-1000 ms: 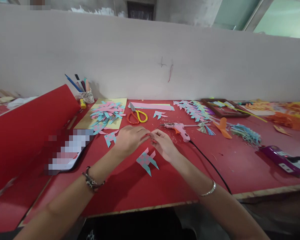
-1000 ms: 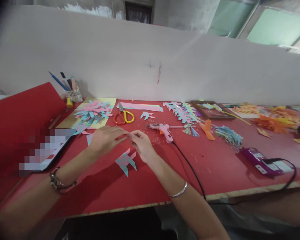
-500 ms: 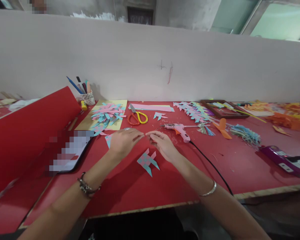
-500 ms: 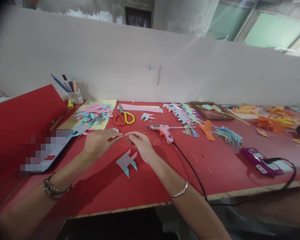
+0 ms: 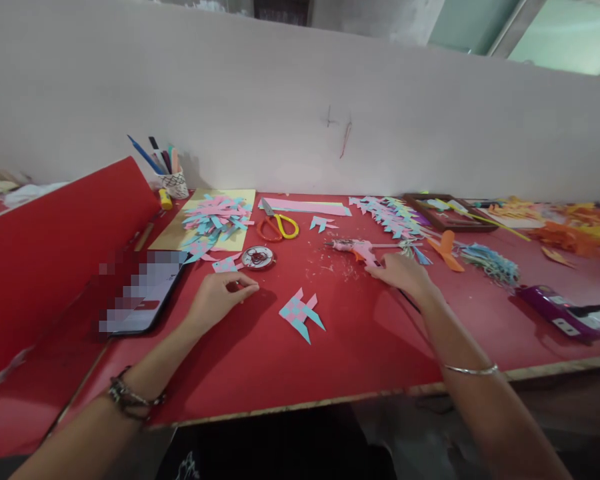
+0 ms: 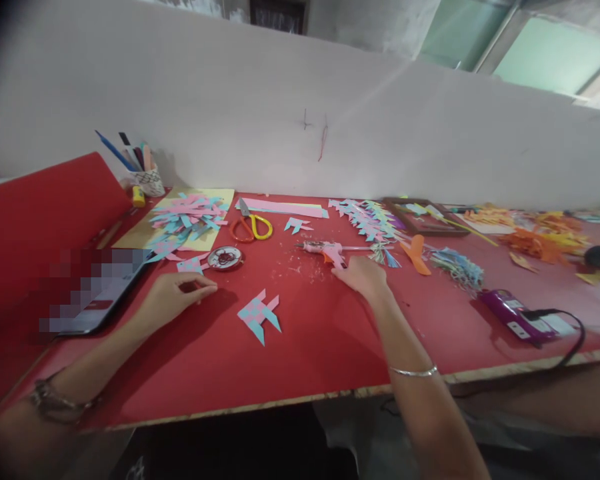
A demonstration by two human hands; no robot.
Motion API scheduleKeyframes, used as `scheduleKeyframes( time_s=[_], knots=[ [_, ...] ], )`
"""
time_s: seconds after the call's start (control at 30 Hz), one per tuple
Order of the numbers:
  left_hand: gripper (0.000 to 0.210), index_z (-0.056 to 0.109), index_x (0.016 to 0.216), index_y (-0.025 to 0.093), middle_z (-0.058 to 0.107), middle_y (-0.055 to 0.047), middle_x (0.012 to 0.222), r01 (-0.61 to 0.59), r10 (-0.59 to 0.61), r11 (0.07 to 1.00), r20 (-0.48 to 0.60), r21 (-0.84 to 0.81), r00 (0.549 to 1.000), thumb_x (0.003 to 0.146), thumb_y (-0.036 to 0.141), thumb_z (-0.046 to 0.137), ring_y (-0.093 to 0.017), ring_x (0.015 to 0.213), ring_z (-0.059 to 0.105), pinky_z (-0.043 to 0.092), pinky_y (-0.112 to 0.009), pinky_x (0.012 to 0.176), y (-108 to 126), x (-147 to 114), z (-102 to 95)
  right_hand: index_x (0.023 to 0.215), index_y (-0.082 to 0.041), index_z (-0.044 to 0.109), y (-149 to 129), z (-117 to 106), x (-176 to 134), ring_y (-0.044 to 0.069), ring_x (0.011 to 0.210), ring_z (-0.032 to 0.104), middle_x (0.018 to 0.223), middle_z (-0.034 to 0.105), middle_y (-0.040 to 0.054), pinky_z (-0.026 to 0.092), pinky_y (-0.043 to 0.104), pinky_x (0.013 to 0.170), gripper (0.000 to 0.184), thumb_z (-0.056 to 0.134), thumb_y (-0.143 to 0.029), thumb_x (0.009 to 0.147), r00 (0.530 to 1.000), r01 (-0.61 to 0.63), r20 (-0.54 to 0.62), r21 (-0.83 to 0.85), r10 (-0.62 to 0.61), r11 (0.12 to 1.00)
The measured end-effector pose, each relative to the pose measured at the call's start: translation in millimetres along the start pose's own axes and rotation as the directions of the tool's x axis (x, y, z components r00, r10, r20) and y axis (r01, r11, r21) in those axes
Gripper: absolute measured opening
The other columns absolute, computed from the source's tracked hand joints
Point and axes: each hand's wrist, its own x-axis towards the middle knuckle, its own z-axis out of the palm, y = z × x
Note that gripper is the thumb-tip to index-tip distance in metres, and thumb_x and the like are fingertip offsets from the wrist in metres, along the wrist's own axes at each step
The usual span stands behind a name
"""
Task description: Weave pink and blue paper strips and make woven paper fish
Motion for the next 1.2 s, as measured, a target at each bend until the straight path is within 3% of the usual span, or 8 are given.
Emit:
scheduleKeyframes(
  time_s=[0.13,0.23,0.4,0.53,0.97,1.07,1.2],
  knots=[
    [0.024,0.063,0.062,0.018,0.064,0.000,0.055,0.030,-0.027,0.998,0.048,-0.058,0.998,0.063,0.040,0.057,-0.011,0.043,0.051,0.040,-0.022,0.047,0,-2,1.4,0.093,-0.014,0.059,4,22,12,0.022,0.079,0.060,0.092,0.065,0.0115,0.037,0.025,0.057,0.028,0.046,-0.032,0.076,0.996,0.066,-0.061,0.125,-0.059,0.990],
    [0.021,0.063,0.063,0.019,0.066,0.000,0.059,0.007,-0.007,1.000,0.036,-0.019,0.999,0.065,0.038,0.057,-0.012,0.047,0.053,0.042,-0.023,0.049,-2,-3,1.0,0.096,-0.016,0.058,4,29,15,0.022,0.082,0.059,0.093,0.065,0.0103,0.036,0.025,0.058,0.027,0.044,-0.027,0.076,0.995,0.072,-0.088,0.180,-0.057,0.981],
    [0.015,0.063,0.066,0.020,0.067,-0.003,0.084,-0.132,0.157,0.954,-0.073,0.269,0.985,0.071,0.030,0.054,-0.016,0.071,0.060,0.044,-0.024,0.056,-6,8,0.3,0.088,-0.018,0.058,4,29,12,0.021,0.076,0.059,0.087,0.066,0.0084,0.035,0.024,0.055,0.021,0.043,-0.028,0.076,0.994,0.060,-0.102,0.177,-0.042,0.982],
    [0.012,0.062,0.066,0.020,0.067,-0.003,0.088,-0.119,0.150,0.886,-0.035,0.447,0.988,0.074,0.022,0.052,-0.017,0.075,0.061,0.041,-0.023,0.054,-1,23,5.4,0.090,-0.017,0.056,4,30,11,0.021,0.078,0.059,0.091,0.065,0.0097,0.034,0.024,0.055,0.022,0.042,-0.027,0.077,0.992,0.078,-0.112,0.176,-0.059,0.981],
    [0.011,0.062,0.069,0.020,0.068,-0.001,0.076,-0.149,0.160,0.918,-0.001,0.366,0.987,0.073,0.024,0.053,-0.015,0.065,0.059,0.040,-0.023,0.054,3,32,9.8,0.095,-0.016,0.055,7,34,14,0.021,0.080,0.059,0.095,0.064,0.0109,0.035,0.024,0.057,0.025,0.043,-0.028,0.077,0.988,0.109,-0.123,0.161,-0.090,0.981],
    [0.016,0.062,0.068,0.018,0.069,-0.003,0.079,-0.143,0.159,0.952,-0.036,0.271,0.987,0.073,0.029,0.052,-0.014,0.065,0.060,0.043,-0.024,0.058,7,30,-4.3,0.097,-0.015,0.055,8,33,14,0.022,0.083,0.059,0.097,0.063,0.0117,0.036,0.025,0.058,0.026,0.044,-0.027,0.077,0.989,0.114,-0.114,0.180,-0.094,0.977],
    [0.035,0.064,0.074,0.018,0.069,-0.001,0.084,-0.045,0.095,0.969,-0.198,0.245,0.976,0.071,0.051,0.050,-0.017,0.068,0.060,0.046,-0.027,0.063,-5,20,-57.2,0.097,-0.016,0.055,8,34,14,0.021,0.084,0.059,0.097,0.063,0.0113,0.036,0.024,0.059,0.025,0.045,-0.026,0.077,0.988,0.122,-0.116,0.186,-0.102,0.975]
  ],
)
